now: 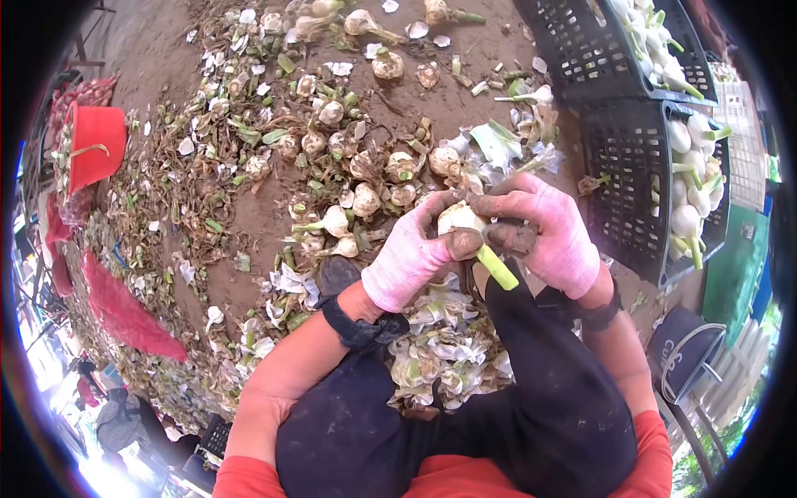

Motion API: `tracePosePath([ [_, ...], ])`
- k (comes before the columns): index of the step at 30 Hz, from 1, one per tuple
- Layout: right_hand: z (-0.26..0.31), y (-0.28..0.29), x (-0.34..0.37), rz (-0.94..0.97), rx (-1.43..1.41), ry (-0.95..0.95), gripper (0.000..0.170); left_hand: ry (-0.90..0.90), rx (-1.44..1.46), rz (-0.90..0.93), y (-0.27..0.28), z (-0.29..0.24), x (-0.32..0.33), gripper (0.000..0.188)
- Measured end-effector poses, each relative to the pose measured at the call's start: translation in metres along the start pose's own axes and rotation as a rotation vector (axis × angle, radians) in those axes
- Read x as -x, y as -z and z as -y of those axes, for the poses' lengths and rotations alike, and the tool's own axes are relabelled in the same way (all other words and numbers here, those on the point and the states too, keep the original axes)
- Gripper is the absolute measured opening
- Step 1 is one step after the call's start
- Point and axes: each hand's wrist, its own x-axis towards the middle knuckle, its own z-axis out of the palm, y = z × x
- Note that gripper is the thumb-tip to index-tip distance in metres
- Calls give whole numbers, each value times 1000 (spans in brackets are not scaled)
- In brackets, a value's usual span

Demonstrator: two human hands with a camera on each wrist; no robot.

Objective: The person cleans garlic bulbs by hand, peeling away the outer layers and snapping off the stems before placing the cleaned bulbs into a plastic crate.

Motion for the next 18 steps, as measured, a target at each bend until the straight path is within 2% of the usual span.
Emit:
tracePosePath([
  [2,-1,-2,-3,-11,-65,-141,25,-28,-79,-6,1,-2,3,77],
  [4,0,-2,-5,-29,-69,-157,22,-51,-159,-10,1,-6,6,76],
  [6,6,0,-5,-19,-177,-334,21,-68,-230,27,-1,-14,8,74],
  [7,10,1,-7,-16,-153,-311,21,-69,-229,30,1,-14,7,74],
  [9,9,-1,-8,-16,-125,-284,22,-233,-298,26,6,-11,4,62],
  [11,10,0,-10,-15,-98,-258,22,-209,-296,12,6,-11,7,61],
  [14,17,5,-13,86,-44,-284,22,-175,-345,2,7,-12,12,59],
  [17,18,6,-11,126,-105,-396,22,-147,-370,22,8,-9,16,57],
  [18,13,3,-9,151,-52,-313,22,-130,-344,25,8,-9,17,56],
])
